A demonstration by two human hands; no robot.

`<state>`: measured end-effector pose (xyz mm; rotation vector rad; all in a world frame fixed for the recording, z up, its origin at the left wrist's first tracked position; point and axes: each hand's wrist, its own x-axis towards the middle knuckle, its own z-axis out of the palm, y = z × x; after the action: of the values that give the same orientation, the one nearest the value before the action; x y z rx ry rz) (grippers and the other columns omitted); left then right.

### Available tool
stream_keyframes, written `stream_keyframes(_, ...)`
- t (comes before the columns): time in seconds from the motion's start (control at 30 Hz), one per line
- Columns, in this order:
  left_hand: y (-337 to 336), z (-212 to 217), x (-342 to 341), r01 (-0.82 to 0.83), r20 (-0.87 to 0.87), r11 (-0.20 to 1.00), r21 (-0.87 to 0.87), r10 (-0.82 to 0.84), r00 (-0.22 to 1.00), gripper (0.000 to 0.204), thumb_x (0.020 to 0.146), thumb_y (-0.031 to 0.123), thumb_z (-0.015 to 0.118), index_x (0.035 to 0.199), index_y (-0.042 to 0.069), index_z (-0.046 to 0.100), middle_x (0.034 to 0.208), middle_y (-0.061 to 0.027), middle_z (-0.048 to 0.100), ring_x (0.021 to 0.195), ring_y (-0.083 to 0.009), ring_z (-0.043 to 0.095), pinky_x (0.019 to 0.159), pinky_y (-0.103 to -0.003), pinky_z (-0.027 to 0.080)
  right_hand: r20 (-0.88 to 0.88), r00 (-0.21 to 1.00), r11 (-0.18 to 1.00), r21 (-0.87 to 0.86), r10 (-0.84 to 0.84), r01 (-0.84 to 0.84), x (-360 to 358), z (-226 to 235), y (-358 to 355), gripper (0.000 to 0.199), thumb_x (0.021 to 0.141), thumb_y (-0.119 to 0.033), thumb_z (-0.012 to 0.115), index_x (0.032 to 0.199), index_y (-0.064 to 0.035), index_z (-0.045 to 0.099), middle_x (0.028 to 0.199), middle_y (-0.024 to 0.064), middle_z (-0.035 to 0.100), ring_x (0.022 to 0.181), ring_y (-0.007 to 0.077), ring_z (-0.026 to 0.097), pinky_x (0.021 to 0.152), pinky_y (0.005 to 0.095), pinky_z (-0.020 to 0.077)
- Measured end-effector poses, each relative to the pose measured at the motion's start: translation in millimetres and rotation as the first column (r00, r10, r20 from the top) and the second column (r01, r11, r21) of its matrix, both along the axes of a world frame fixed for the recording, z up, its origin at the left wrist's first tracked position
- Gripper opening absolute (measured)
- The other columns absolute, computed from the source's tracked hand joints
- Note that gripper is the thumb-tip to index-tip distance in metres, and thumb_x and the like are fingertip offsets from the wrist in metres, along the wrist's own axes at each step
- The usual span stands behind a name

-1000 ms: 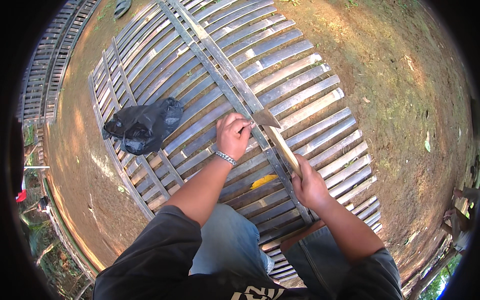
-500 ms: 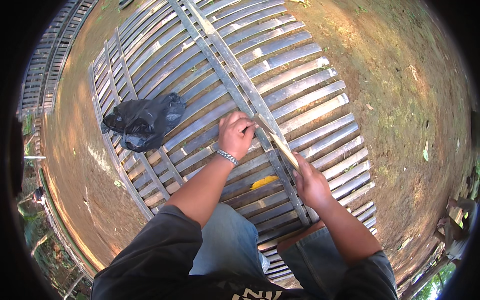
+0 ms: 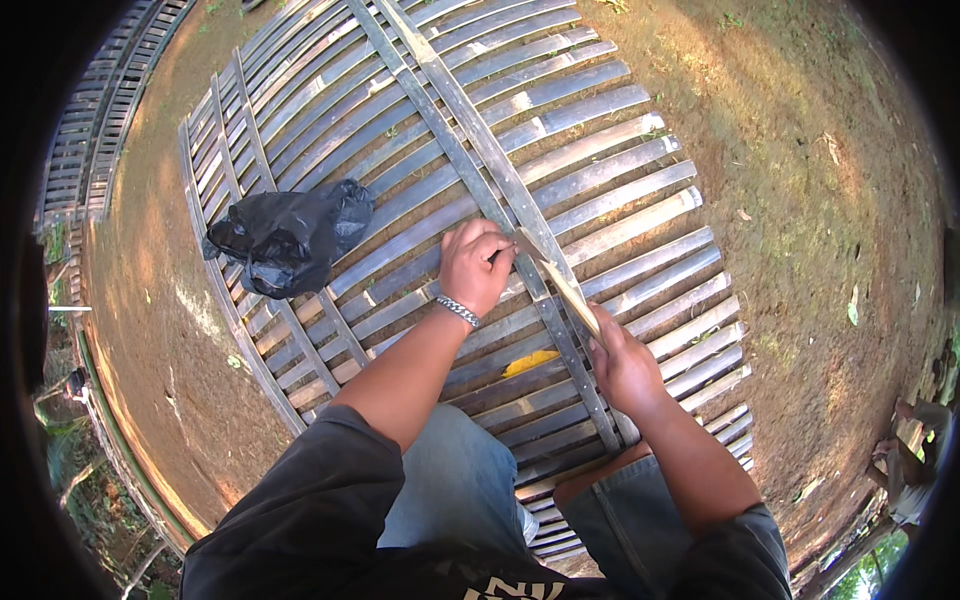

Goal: The person uses a hammer to drive nails into a wooden pallet structure. They repeatedly pick up nails from a black plastic bag, position them on the wood, and strike them with the hammer. Another person is visible in the background working with wood.

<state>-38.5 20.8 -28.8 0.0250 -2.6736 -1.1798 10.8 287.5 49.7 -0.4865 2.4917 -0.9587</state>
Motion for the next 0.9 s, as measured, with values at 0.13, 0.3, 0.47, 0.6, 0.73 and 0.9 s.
stream_keyframes(0.13,0.5,0.1,-3.0,0.011,-0.004,1.000,0.007,-0.011,1.000,0.007,0.080,0.011,0.078,0.083,0.008,0.072,0.098,-0.0046,0.068,0.098,-0.0264,0.065,0.090,-0.041,0.043,-0.086,0.996,0.999,-0.041,-0.037,0.034,6.9,-3.9,2.3,0.051,0.098,-0.001,0.058,0.147,-0.0046,0.045,0.132,0.0271,0.063,0.113,0.0482,0.065,0.095,0.0499,0.0547)
stream_keyframes(0.3,-0.1,-1.5,-0.3,0.013,-0.006,1.000,0.001,-0.013,1.000,0.007,0.080,0.011,0.077,0.083,0.008,0.072,0.099,-0.0045,0.068,0.099,-0.0267,0.064,0.092,-0.041,0.043,-0.024,0.999,1.000,-0.017,-0.026,0.025,3.7,-1.8,2.0,0.052,0.098,0.000,0.059,0.147,-0.0036,0.043,0.133,0.0283,0.062,0.113,0.0489,0.065,0.094,0.0494,0.0549)
stream_keyframes(0.47,0.8,-1.0,0.1,0.002,-0.004,1.000,0.012,-0.002,1.000,0.006,0.080,0.011,0.077,0.081,0.009,0.071,0.098,-0.0039,0.068,0.099,-0.0261,0.064,0.091,-0.042,0.043,-0.250,0.968,0.992,-0.126,-0.027,-0.005,7.5,-0.2,-1.1,0.055,0.098,-0.002,0.058,0.150,-0.0084,0.041,0.127,0.0315,0.063,0.113,0.0496,0.065,0.091,0.0508,0.0556)
stream_keyframes(0.6,0.7,0.7,-0.8,0.011,0.014,1.000,-0.006,-0.011,1.000,0.005,0.081,0.011,0.077,0.081,0.009,0.073,0.098,-0.0035,0.068,0.099,-0.0256,0.064,0.090,-0.041,0.043,0.151,0.988,0.994,0.111,-0.034,0.017,0.1,7.7,0.9,0.055,0.097,0.000,0.060,0.149,-0.0088,0.042,0.129,0.0311,0.062,0.111,0.0485,0.067,0.091,0.0488,0.0558)
stream_keyframes(0.73,0.6,0.9,-2.5,0.001,-0.005,1.000,0.006,-0.001,1.000,0.003,0.082,0.012,0.076,0.082,0.010,0.074,0.096,-0.0023,0.068,0.097,-0.0245,0.064,0.089,-0.040,0.043,-0.146,0.988,0.995,-0.094,-0.053,0.040,2.4,6.4,-3.7,0.054,0.097,-0.002,0.060,0.148,-0.0091,0.043,0.124,0.0312,0.065,0.111,0.0507,0.065,0.091,0.0517,0.0551)
stream_keyframes(0.9,0.2,2.7,0.1,0.009,0.037,1.000,-0.007,-0.009,0.999,0.004,0.081,0.011,0.078,0.083,0.009,0.074,0.097,-0.0032,0.068,0.098,-0.0251,0.064,0.091,-0.041,0.043,0.033,0.999,0.997,0.074,-0.001,-0.001,2.6,3.5,0.0,0.055,0.096,0.000,0.060,0.148,-0.0039,0.043,0.123,0.0298,0.066,0.105,0.0499,0.068,0.089,0.0507,0.0560)
